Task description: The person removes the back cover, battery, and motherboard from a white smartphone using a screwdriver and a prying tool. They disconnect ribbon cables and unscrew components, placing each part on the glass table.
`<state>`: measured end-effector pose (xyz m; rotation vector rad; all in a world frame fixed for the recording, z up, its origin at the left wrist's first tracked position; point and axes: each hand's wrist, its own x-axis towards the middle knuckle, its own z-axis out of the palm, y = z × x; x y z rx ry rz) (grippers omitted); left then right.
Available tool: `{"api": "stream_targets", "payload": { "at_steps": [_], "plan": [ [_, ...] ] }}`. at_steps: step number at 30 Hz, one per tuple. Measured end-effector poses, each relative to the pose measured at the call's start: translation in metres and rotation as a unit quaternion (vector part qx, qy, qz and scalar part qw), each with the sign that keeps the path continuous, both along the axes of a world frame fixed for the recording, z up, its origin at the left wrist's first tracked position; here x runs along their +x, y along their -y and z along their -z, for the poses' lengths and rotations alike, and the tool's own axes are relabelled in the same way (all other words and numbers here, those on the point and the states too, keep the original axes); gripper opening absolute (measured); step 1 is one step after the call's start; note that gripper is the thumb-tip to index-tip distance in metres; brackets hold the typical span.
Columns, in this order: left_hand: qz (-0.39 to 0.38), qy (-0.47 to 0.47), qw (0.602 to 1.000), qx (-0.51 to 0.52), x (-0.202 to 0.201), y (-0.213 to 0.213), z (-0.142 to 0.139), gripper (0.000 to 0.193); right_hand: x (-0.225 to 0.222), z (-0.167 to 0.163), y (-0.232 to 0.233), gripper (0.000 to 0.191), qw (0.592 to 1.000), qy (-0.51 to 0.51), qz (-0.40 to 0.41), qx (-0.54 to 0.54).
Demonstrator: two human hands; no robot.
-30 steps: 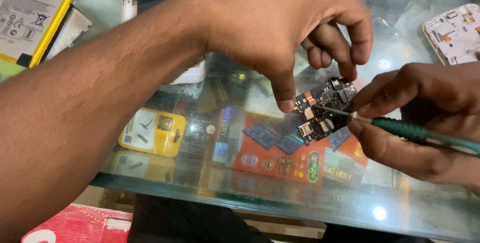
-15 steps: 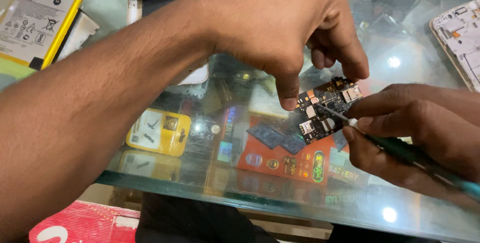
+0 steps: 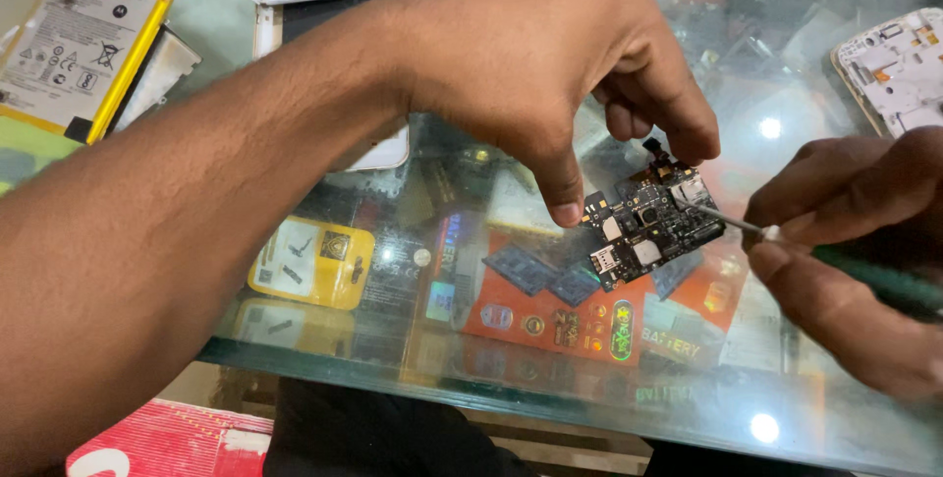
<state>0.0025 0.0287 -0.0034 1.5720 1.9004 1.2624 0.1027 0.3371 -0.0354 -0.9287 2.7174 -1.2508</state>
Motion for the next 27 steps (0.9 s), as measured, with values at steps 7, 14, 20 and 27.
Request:
{"api": "stream_targets", "payload": {
  "at_steps": [7, 14, 20, 27],
  "plan": [
    [-0.173, 0.076, 0.98, -0.066, 0.005, -0.008, -0.001, 0.04, -0.002, 0.005, -0.014, 0.01, 0.989, -0.002, 0.116, 0.09],
    [-0.125, -0.297, 0.943, 0.085, 0.01, -0.015, 0.012, 0.019, -0.004, -0.049, 0.051, 0.017, 0.999, -0.001, -0.046, -0.024],
    [-0.197, -0.298, 0.934, 0.006, 0.007, -0.015, 0.014, 0.008, -0.016, -0.041, 0.052, 0.024, 0.96, -0.21, -0.164, 0.092],
    [-0.196, 0.135, 0.967, 0.089, 0.013, -0.012, -0.009, 0.008, -0.007, -0.044, 0.055, 0.017, 0.996, -0.044, 0.064, -0.034]
  ]
}}
